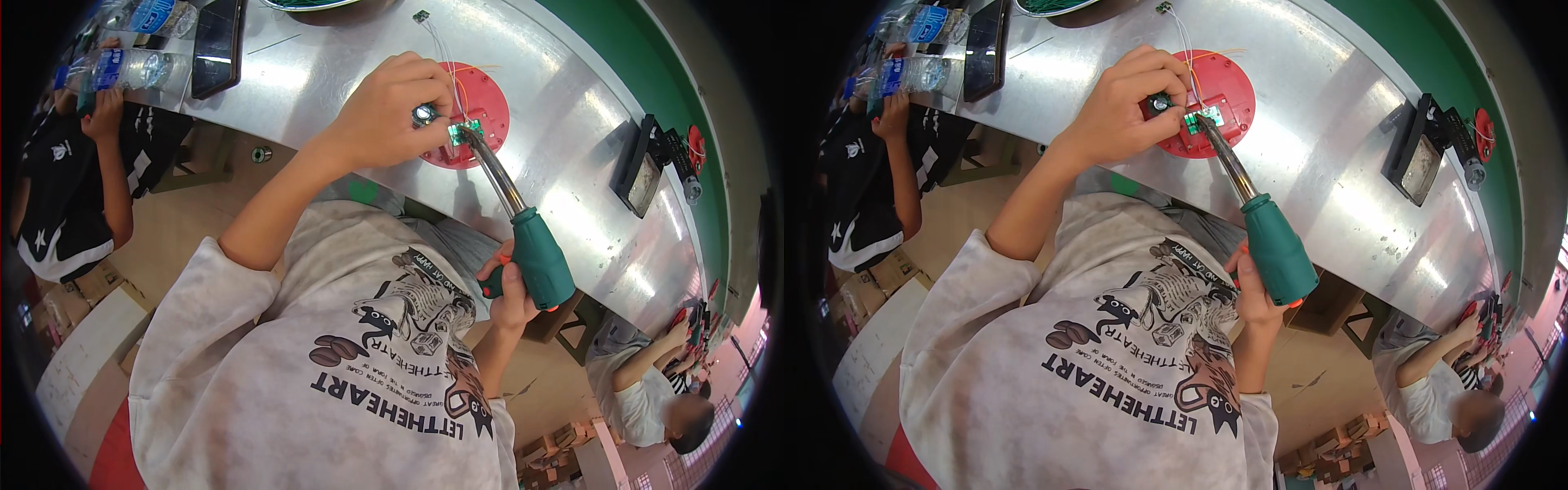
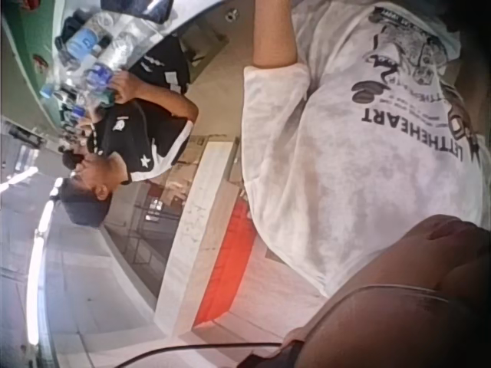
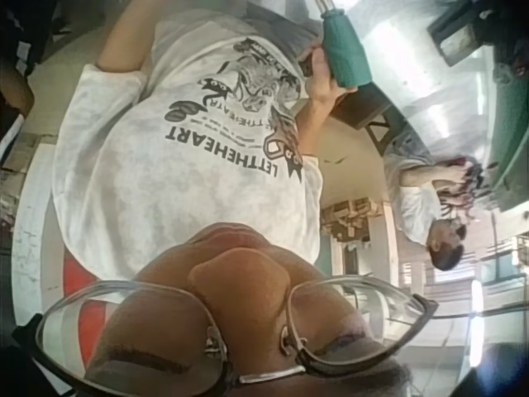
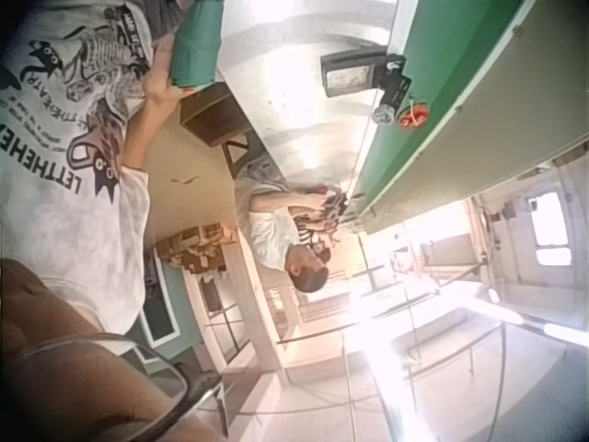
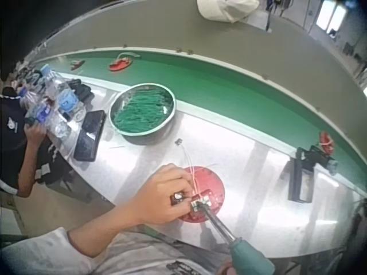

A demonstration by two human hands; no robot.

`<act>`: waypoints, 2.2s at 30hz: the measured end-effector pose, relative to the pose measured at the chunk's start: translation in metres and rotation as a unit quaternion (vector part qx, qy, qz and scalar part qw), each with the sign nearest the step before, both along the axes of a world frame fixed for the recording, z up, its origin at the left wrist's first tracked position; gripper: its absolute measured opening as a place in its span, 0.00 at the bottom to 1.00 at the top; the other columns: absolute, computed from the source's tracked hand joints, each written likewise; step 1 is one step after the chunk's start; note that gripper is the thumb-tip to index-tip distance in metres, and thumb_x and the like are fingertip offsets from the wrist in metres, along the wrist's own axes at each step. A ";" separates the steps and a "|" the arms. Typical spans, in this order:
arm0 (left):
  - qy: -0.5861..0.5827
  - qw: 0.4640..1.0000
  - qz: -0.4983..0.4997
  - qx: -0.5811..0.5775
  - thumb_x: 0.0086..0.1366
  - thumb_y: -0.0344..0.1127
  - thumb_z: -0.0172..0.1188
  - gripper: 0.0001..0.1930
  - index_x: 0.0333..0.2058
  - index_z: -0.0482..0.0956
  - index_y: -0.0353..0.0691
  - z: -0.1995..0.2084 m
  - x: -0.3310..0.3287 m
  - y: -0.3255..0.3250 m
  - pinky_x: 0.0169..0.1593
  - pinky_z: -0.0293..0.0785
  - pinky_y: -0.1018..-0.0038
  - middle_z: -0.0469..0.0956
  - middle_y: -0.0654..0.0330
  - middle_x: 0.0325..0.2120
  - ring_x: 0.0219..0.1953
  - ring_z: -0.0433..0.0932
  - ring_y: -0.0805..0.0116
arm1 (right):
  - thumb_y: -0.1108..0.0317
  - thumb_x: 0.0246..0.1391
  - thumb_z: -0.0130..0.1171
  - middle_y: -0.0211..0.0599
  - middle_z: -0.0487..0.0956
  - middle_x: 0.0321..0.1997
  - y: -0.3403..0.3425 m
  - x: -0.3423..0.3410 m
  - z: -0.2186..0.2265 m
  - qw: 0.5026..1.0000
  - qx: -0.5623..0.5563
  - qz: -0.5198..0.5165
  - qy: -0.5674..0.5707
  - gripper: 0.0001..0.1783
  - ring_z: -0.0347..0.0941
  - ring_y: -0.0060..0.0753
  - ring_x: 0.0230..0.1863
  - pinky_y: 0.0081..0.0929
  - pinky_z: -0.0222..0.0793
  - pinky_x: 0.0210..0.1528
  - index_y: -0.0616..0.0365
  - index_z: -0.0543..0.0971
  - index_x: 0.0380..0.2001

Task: Soldering electronic components onto circuit boards on an assembly line.

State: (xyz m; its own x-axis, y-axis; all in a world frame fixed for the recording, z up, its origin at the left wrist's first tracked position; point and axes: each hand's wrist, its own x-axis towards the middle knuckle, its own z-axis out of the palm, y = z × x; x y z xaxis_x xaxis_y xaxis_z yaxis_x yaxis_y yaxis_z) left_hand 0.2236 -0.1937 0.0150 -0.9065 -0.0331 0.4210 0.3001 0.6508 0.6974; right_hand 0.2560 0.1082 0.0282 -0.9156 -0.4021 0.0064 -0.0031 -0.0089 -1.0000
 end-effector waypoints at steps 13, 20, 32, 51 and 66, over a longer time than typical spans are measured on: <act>-0.004 1.000 -0.007 -0.003 0.51 0.28 0.66 0.06 0.27 0.77 0.37 0.000 0.000 -0.002 0.45 0.73 0.66 0.81 0.60 0.35 0.38 0.76 0.59 | 0.67 0.60 0.55 0.49 0.78 0.38 -0.006 -0.002 0.011 0.999 0.017 -0.030 -0.028 0.20 0.76 0.36 0.20 0.27 0.72 0.23 0.73 0.75 0.50; -0.004 1.000 -0.008 -0.003 0.51 0.28 0.66 0.06 0.28 0.78 0.37 0.000 0.001 -0.001 0.47 0.73 0.66 0.81 0.60 0.36 0.38 0.76 0.59 | 0.62 0.60 0.57 0.56 0.79 0.41 -0.002 -0.002 0.002 0.998 -0.033 -0.057 0.018 0.26 0.76 0.38 0.18 0.28 0.71 0.19 0.78 0.73 0.51; 0.004 1.000 -0.024 -0.016 0.52 0.28 0.66 0.06 0.29 0.79 0.37 0.004 0.000 -0.002 0.48 0.74 0.66 0.81 0.59 0.38 0.41 0.77 0.58 | 0.62 0.62 0.57 0.55 0.78 0.39 0.001 -0.014 0.000 0.991 -0.069 -0.104 0.045 0.25 0.75 0.37 0.16 0.28 0.70 0.16 0.77 0.72 0.50; 0.212 0.926 0.116 -0.289 0.53 0.41 0.71 0.29 0.55 0.76 0.47 0.076 -0.128 -0.006 0.63 0.62 0.47 0.66 0.44 0.63 0.60 0.68 0.41 | 0.46 0.70 0.44 0.35 0.75 0.30 0.031 -0.100 -0.008 0.915 -0.221 -0.335 -0.038 0.24 0.67 0.26 0.16 0.25 0.63 0.19 0.59 0.73 0.43; -0.123 0.845 0.479 -0.204 0.60 0.46 0.64 0.25 0.54 0.76 0.41 0.032 -0.253 -0.328 0.55 0.76 0.52 0.76 0.42 0.51 0.53 0.79 0.43 | 0.55 0.69 0.48 0.40 0.76 0.28 0.012 -0.105 0.000 0.903 -0.191 -0.384 0.007 0.19 0.69 0.29 0.12 0.27 0.65 0.13 0.64 0.72 0.39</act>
State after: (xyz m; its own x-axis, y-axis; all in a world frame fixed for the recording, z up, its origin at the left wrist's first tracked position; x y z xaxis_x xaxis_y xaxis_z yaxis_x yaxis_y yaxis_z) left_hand -0.0294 -0.5214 0.0465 -0.6074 -0.6991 0.3773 -0.6223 0.7139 0.3210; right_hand 0.1513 0.1202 0.0280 -0.9222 0.3859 0.0242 -0.1680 -0.3436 -0.9240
